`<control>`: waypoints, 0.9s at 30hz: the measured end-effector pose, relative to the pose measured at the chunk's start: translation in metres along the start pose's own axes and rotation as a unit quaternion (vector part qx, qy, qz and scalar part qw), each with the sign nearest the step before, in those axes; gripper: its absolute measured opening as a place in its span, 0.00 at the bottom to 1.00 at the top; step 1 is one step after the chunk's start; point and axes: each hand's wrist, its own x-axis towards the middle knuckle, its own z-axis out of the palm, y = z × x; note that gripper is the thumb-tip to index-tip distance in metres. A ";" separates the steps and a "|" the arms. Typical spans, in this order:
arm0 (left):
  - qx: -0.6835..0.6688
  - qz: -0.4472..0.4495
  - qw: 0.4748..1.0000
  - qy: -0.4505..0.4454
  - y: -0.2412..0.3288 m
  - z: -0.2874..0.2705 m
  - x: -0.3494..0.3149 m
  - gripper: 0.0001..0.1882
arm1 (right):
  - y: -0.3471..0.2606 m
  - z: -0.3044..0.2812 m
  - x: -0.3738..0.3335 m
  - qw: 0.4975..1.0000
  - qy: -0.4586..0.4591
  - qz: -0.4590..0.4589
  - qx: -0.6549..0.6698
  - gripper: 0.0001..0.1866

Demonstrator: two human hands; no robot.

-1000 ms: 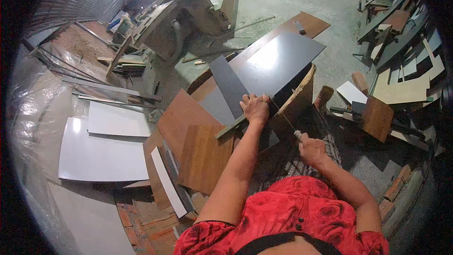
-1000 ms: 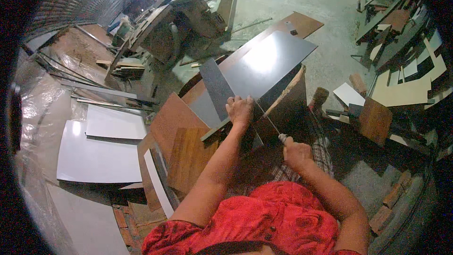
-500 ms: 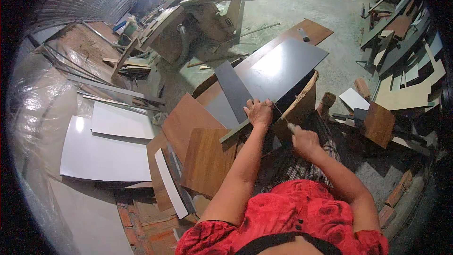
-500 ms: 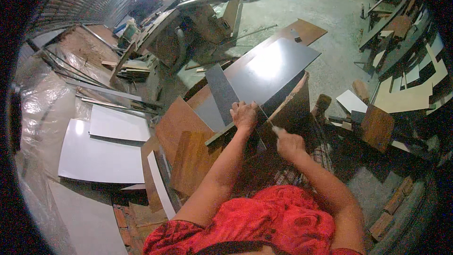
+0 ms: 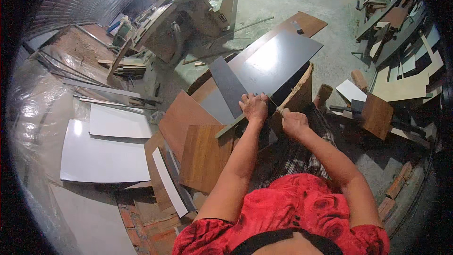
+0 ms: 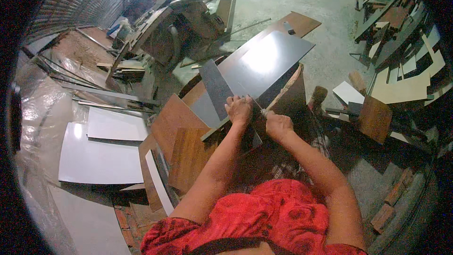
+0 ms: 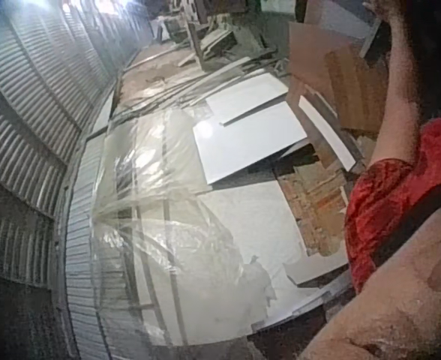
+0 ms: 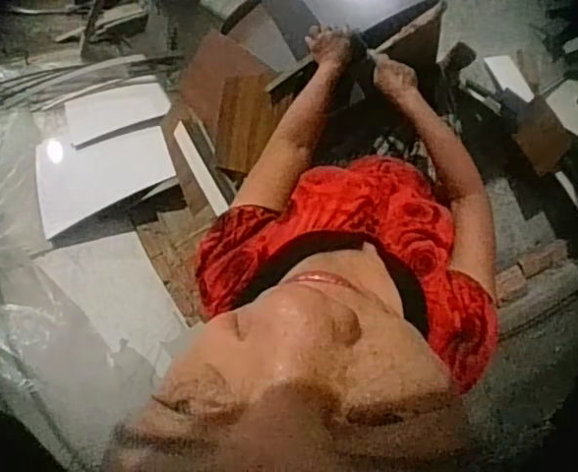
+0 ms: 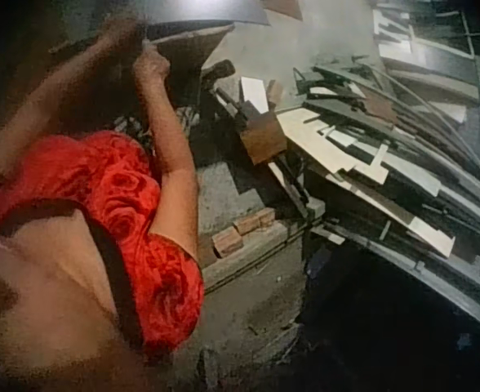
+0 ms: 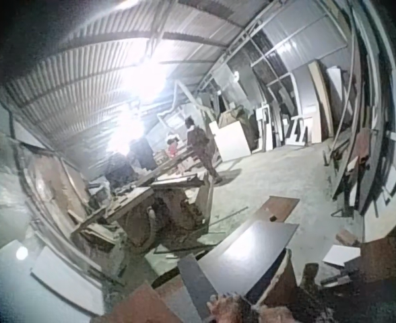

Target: Trimming the edges of wood panels using a hand-held tool.

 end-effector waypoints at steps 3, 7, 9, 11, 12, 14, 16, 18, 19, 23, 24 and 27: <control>0.015 -0.018 1.000 0.005 -0.012 0.004 0.002 0.22 | -0.003 -0.006 -0.028 0.999 -0.006 0.001 0.036 0.11; 0.035 -0.012 0.999 0.020 -0.013 0.003 0.001 0.21 | 0.018 -0.011 -0.077 1.000 -0.027 -0.011 0.011 0.08; 0.024 -0.005 1.000 0.016 -0.011 0.000 0.000 0.21 | 0.023 -0.012 -0.082 1.000 -0.017 -0.006 -0.001 0.10; 0.019 -0.001 1.000 0.018 -0.012 -0.001 -0.001 0.21 | 0.014 -0.013 -0.067 1.000 -0.010 -0.014 -0.003 0.09; 0.003 0.001 1.000 0.018 -0.011 0.001 -0.002 0.20 | 0.008 -0.014 -0.053 1.000 -0.004 -0.023 -0.006 0.09; -0.011 0.004 1.000 0.020 -0.012 0.006 0.000 0.20 | -0.005 -0.013 -0.023 1.000 0.011 -0.025 0.000 0.09; 0.052 0.011 0.999 0.008 -0.012 0.008 0.001 0.18 | -0.012 -0.011 -0.004 0.999 0.024 -0.024 0.008 0.09; 0.049 0.007 0.999 0.001 -0.011 0.008 0.002 0.17 | -0.014 -0.008 0.004 1.000 0.005 -0.015 0.004 0.10; 0.044 -0.003 0.999 -0.005 -0.011 0.007 0.001 0.17 | -0.013 -0.007 0.003 1.000 0.003 -0.017 0.004 0.10; -0.022 0.004 1.000 0.019 -0.011 0.006 0.000 0.21 | -0.004 -0.007 -0.025 1.000 -0.019 0.000 0.004 0.11; -0.002 -0.016 1.000 0.008 -0.013 0.005 0.002 0.21 | -0.003 -0.005 -0.036 1.000 -0.025 0.007 0.000 0.11; 0.005 -0.026 1.000 0.006 -0.010 0.004 0.002 0.21 | 0.019 -0.001 -0.071 0.999 -0.028 -0.022 -0.006 0.11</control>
